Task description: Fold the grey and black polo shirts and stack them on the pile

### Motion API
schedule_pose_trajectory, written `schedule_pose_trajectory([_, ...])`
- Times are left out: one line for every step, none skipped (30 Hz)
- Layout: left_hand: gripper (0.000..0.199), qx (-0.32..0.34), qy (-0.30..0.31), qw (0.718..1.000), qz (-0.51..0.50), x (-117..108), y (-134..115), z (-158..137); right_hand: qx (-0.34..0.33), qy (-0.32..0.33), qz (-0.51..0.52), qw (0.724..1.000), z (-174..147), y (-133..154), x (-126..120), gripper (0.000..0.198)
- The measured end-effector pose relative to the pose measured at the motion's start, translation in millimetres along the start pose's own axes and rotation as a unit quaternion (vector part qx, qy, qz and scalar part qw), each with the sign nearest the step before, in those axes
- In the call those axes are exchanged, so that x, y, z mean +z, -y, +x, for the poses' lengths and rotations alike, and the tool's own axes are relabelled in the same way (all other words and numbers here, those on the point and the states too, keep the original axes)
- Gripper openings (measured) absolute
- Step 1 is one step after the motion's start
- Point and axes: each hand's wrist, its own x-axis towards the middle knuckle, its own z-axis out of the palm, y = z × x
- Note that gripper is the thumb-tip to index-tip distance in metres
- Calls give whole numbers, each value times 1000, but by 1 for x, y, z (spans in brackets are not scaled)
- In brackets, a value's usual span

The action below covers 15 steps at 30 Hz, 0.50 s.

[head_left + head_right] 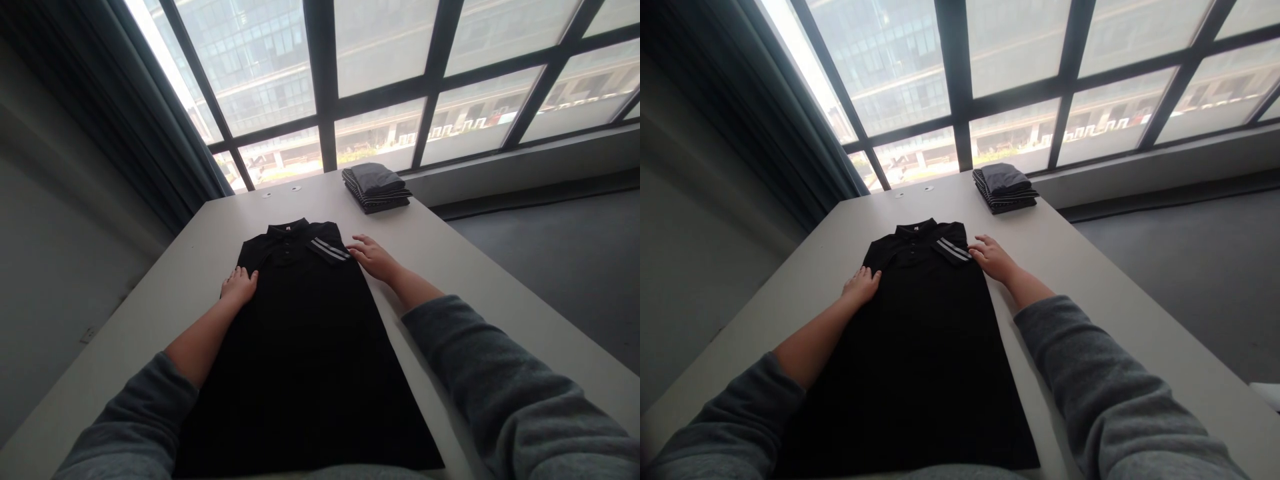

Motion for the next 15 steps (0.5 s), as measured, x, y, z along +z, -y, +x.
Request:
schedule_pose_trajectory([79,2,-3,1000,0,2,6,-6,1,5,-2,1000,0,0,0,55])
schedule_pose_trajectory([78,4,-6,1000,1,4,13,-12,2,12,-5,1000,0,-1,1,55])
schedule_pose_trajectory([77,6,-8,1000,2,5,20,-17,4,20,-8,1000,0,-1,2,54])
schedule_pose_trajectory([76,7,-9,1000,2,6,26,-23,4,30,-12,999,0,0,3,53])
schedule_pose_trajectory([74,9,-11,1000,2,7,31,-28,1,41,-17,999,0,0,4,52])
schedule_pose_trajectory([74,12,-11,1000,3,7,36,-33,-5,57,-26,998,-1,1,5,51])
schedule_pose_trajectory([73,15,-11,1000,3,8,40,-38,-13,77,-37,996,-1,3,6,51])
schedule_pose_trajectory([74,20,-11,1000,4,9,43,-43,-20,103,-51,993,-2,5,7,53])
schedule_pose_trajectory([74,25,-9,1000,4,10,45,-48,-25,131,-67,989,-2,8,7,56])
schedule_pose_trajectory([74,31,-7,999,4,12,47,-53,-26,159,-81,984,-3,10,8,59])
schedule_pose_trajectory([73,39,-3,999,4,13,49,-60,-24,182,-94,979,-3,12,9,62])
schedule_pose_trajectory([73,48,0,999,4,15,50,-66,-21,198,-105,974,-4,14,9,64])
schedule_pose_trajectory([71,56,4,998,5,16,52,-73,-18,207,-112,972,-4,16,9,65])
schedule_pose_trajectory([70,63,7,998,7,16,53,-79,-16,211,-116,970,-4,17,9,66])
schedule_pose_trajectory([69,67,9,998,10,16,55,-86,-14,213,-118,970,-5,18,8,65])
